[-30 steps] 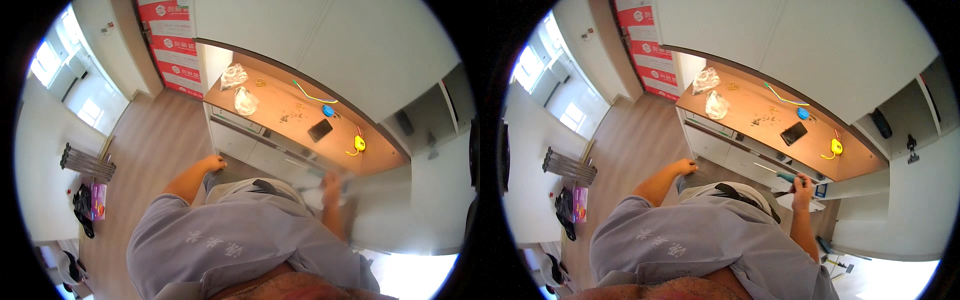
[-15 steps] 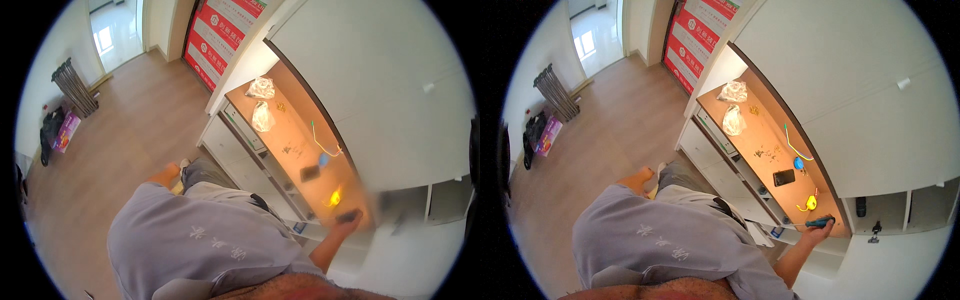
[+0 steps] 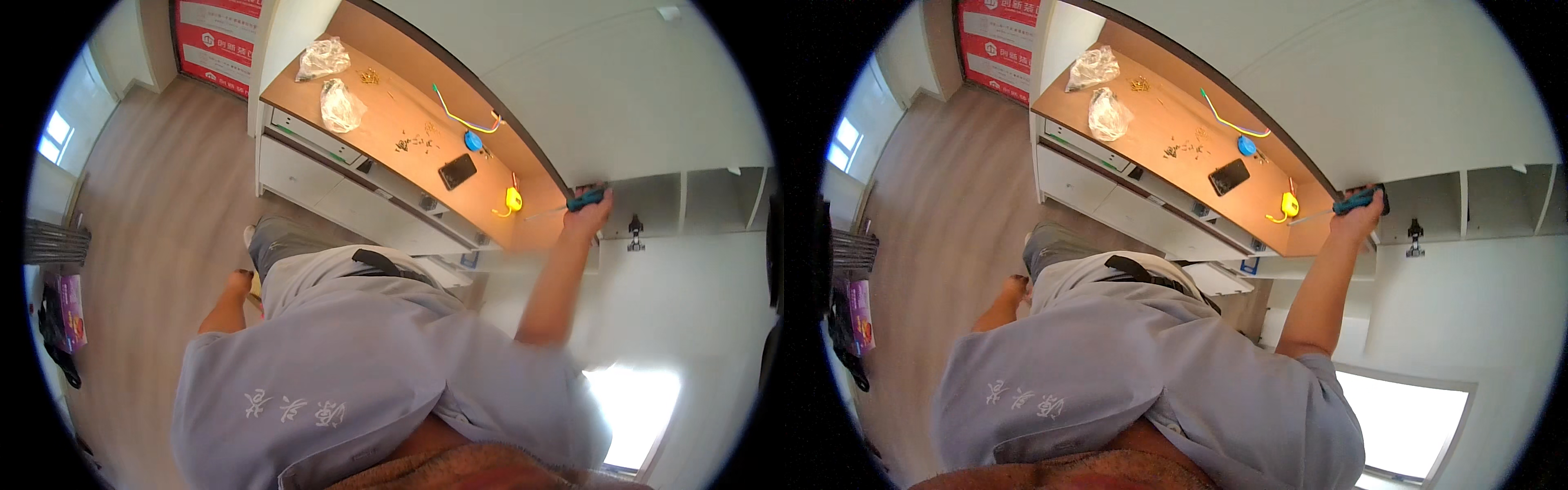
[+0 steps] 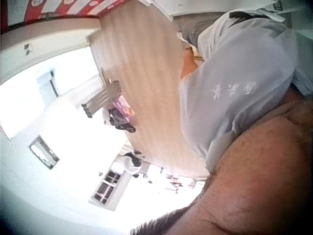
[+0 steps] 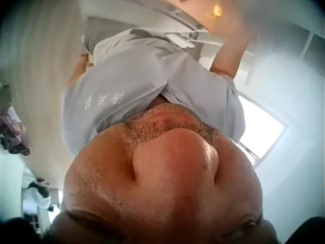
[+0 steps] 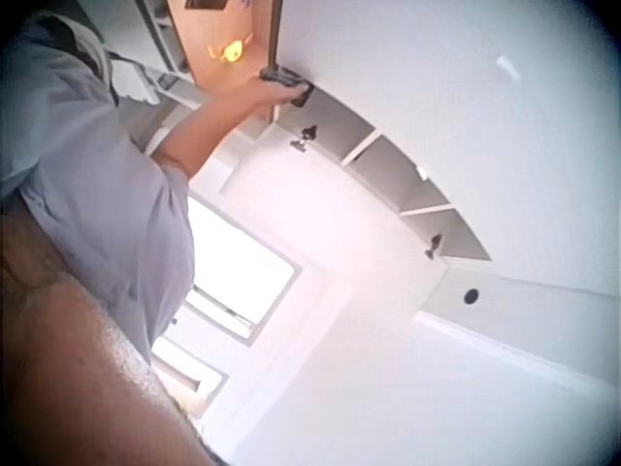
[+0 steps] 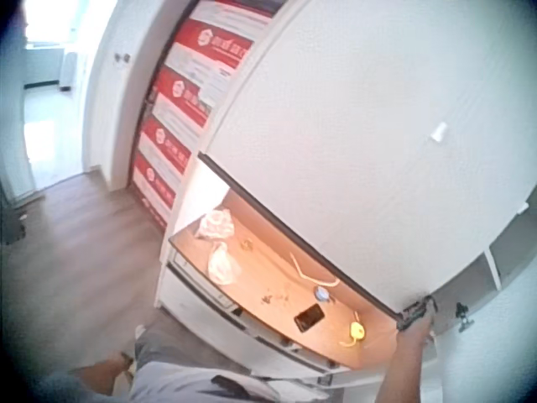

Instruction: The person installs a white cabinet door onto a wall-mounted cabinet using a cordless drill and a manual screwdriver. They attach the door to the hinges, tighten the screws, and repeatedly open and close the door to check alignment.

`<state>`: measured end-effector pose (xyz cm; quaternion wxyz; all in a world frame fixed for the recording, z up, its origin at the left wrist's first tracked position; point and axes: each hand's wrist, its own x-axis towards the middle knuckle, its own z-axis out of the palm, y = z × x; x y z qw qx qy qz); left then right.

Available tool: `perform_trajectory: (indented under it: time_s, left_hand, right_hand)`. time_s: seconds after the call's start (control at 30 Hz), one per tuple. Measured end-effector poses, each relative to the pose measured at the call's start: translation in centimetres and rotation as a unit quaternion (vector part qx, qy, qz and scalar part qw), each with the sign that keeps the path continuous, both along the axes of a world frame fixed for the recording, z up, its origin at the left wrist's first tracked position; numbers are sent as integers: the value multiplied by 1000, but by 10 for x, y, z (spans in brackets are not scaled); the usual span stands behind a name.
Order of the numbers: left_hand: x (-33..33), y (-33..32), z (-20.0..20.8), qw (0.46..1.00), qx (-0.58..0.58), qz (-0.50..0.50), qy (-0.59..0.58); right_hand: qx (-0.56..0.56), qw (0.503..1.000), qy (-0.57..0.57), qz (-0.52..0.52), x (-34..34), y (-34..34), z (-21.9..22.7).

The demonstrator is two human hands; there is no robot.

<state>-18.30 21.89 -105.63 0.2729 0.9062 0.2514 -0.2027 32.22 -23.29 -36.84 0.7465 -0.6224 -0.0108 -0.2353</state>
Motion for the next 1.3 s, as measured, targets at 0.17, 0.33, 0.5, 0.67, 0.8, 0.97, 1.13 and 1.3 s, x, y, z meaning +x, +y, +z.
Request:
perform_trajectory:
  time_s: [0.17, 0.33, 0.5, 0.67, 0.8, 0.97, 1.13, 1.3]
  left_hand:
    - [21, 16, 53, 995, 24, -67, 65]
    - [36, 21, 92, 994, -60, 67, 57]
    - [26, 27, 46, 987, 83, -132, 33]
    - [24, -5, 109, 925, -184, 330, 29]
    - [36, -4, 143, 927, -133, 351, 0]
    - [65, 8, 170, 927, -95, 362, -41]
    - [60, 5, 179, 901, -74, 418, -86]
    - [85, 4, 190, 877, -38, 450, -161]
  right_hand:
    - [30, 999, -16, 26, 1, 4, -6]
    - [26, 998, -15, 53, 11, -9, -14]
    - [51, 996, 6, 74, 2, -3, -13]
    - [72, 991, 41, 104, 11, -3, -27]
    - [5, 992, -53, 116, 25, -11, -37]
    - [-20, 988, -46, 148, 45, -54, -58]
    - [0, 985, -96, 142, 8, -11, -4]
    - [-26, 981, -142, 129, 28, -37, -3]
